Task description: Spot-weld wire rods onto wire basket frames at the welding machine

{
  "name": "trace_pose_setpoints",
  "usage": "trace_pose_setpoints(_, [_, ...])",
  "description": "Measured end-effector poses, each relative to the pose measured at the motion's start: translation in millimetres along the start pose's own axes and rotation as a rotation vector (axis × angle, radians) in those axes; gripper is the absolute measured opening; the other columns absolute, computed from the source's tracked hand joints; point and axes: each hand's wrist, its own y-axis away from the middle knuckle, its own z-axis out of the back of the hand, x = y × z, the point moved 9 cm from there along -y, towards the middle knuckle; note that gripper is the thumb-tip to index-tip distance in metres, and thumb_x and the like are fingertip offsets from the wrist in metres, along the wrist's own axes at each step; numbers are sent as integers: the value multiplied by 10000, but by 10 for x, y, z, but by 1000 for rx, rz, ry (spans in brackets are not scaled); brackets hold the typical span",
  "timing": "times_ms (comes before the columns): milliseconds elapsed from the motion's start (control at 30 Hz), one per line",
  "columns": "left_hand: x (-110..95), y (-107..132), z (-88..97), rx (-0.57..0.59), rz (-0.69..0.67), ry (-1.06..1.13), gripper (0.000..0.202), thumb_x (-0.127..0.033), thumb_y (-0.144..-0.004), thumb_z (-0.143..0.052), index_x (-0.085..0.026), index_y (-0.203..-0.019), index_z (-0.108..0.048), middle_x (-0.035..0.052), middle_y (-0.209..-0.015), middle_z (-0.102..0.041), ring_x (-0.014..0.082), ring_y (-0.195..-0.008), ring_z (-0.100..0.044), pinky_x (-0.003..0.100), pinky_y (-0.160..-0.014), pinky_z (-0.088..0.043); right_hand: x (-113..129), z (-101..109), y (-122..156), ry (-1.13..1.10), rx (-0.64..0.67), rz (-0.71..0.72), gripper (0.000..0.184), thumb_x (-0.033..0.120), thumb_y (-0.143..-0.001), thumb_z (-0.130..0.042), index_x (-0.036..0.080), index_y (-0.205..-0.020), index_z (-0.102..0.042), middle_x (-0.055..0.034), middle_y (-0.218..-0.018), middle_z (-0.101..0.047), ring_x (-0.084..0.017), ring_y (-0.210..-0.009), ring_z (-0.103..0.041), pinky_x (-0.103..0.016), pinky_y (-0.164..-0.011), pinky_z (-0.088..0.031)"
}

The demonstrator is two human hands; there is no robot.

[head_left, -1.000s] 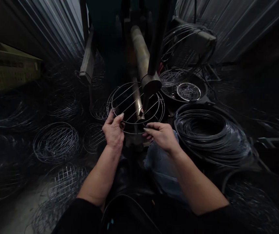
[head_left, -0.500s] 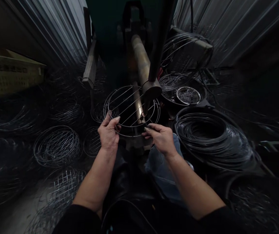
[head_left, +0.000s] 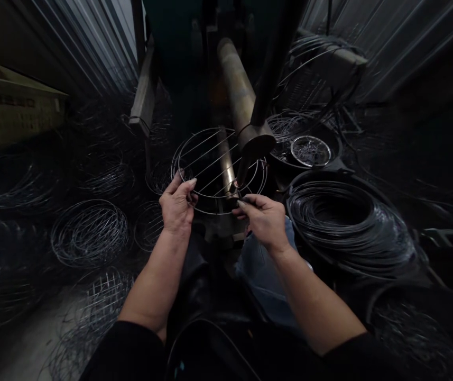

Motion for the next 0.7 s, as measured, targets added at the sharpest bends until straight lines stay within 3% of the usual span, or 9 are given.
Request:
trace_pose_setpoints(333, [2,-26,-30,8,2,-10,564,-153,-506,-793,-177,-1061,-701,-44,-589,-574,41,-445,-470,182,-453,-398,0,0,-12,3,-23,41,253,371,-650,-729,154,-776,-693,-32,-624,-686,-207,-599,-696,-255,-478,-524])
trace_pose_setpoints(700, [66,-124,-83,46,33,-7,578,-160,-498,-789,-206,-1067,-696,-89,-503,-464,42,-426,-447,183,-465,-397,33,13,-54,4,-20,25,235,337,-652,-709,146,-788,-692,-48,-681,-698,-210,-622,-700,-254,-477,-533])
